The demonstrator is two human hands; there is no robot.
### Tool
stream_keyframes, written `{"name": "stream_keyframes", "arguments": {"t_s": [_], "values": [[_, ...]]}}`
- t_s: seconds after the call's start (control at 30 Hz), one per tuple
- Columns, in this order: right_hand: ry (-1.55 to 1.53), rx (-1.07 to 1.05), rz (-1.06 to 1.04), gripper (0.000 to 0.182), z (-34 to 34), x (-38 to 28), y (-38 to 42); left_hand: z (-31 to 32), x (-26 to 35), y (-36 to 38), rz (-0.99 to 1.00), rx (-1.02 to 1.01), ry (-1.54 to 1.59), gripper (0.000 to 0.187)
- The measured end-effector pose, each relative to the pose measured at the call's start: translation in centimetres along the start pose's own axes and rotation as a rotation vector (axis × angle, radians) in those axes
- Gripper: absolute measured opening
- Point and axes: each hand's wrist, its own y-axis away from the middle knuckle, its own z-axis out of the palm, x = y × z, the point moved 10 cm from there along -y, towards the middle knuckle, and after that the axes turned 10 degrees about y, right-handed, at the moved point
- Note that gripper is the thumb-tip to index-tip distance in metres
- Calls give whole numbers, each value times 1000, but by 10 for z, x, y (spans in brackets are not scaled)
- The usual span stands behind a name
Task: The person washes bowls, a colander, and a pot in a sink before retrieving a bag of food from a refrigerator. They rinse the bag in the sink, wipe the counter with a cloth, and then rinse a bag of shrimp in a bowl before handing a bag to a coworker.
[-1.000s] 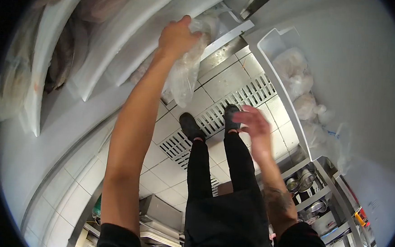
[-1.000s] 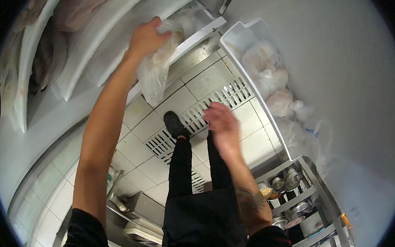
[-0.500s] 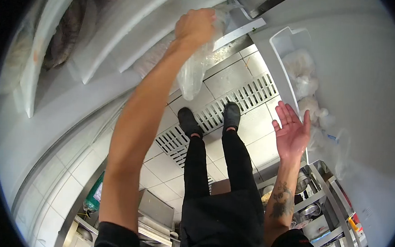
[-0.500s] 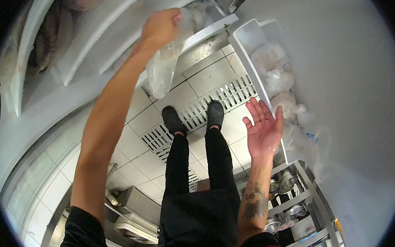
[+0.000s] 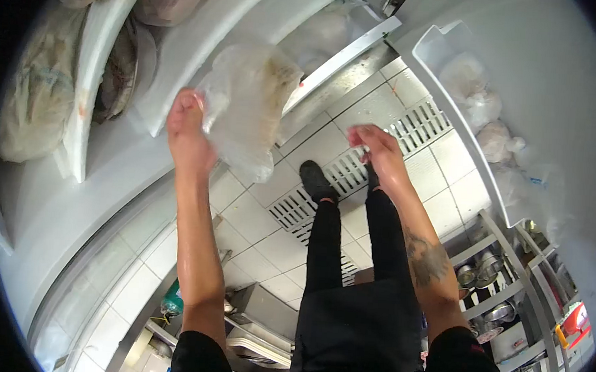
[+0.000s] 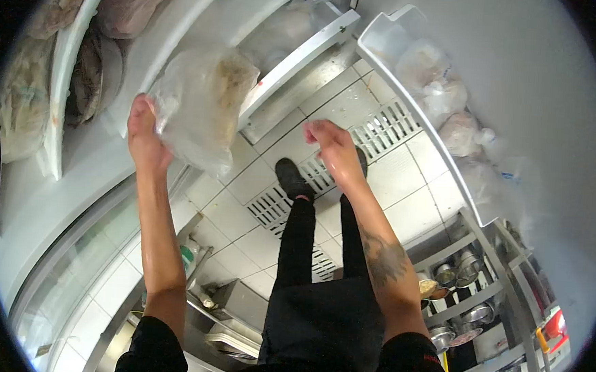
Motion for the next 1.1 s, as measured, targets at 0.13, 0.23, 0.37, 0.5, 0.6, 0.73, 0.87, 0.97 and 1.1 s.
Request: {"name": "stream_keyframes", "arguments": {"t_s": [0.13, 0.23, 0.37, 0.5, 0.6, 0.73, 0.87, 0.97, 1.1], "values": [[-123, -61, 4, 31, 55, 8, -55, -25, 7, 29, -5, -78, -26, 13], [-256, -251, 19, 34, 108, 13, -62, -19, 35, 60, 32, -102, 87, 14], [-655, -580, -12, 61, 160, -2, -33, -15, 72, 90, 110, -7, 232, 17], [-744, -615, -64, 67, 166, -22, -3, -57, 88, 112, 140, 270, 53, 28], [-599, -522, -49, 67, 157, -29, 7, -74, 87, 117, 113, 174, 165, 31], [-468, -331, -73, 57, 139, -37, 20, -104, 79, 123, 66, 222, 240, 37], [-349, -221, -100, 50, 125, -34, 30, -79, 71, 123, 23, 78, 408, 41], [-360, -169, -121, 47, 116, -40, 40, -80, 69, 126, -9, 81, 383, 39], [-320, -125, -182, 42, 106, -55, 56, -91, 74, 134, 0, 171, 339, 34]]}}
